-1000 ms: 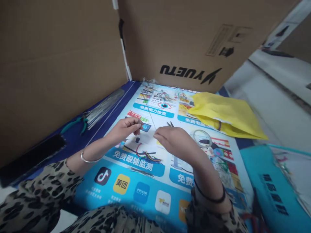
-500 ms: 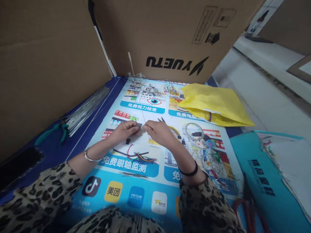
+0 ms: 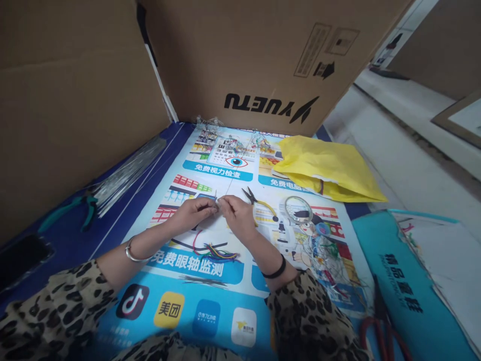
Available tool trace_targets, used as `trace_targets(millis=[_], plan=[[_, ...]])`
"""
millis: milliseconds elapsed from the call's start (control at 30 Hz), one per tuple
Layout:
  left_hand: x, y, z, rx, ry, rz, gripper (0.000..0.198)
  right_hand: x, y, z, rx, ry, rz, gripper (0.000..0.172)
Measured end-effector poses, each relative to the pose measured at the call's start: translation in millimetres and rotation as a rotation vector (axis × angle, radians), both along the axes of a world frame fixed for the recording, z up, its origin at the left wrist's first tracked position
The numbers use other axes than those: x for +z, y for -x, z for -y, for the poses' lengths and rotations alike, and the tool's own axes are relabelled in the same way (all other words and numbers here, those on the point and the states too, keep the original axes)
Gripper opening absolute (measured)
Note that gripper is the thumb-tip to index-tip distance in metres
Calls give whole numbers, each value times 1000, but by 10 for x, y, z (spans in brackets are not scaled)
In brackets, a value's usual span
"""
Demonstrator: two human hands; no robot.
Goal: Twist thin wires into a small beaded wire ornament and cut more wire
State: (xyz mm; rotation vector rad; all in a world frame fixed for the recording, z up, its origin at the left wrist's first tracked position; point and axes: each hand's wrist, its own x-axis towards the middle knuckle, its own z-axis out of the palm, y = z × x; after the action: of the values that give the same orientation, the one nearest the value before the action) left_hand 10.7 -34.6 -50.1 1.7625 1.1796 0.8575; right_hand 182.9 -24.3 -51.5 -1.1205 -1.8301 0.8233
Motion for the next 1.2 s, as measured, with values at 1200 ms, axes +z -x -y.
trace_targets(millis=[1200], plan=[[19, 74, -66, 115, -70, 20, 15, -86, 67, 3, 97, 91, 82, 13]])
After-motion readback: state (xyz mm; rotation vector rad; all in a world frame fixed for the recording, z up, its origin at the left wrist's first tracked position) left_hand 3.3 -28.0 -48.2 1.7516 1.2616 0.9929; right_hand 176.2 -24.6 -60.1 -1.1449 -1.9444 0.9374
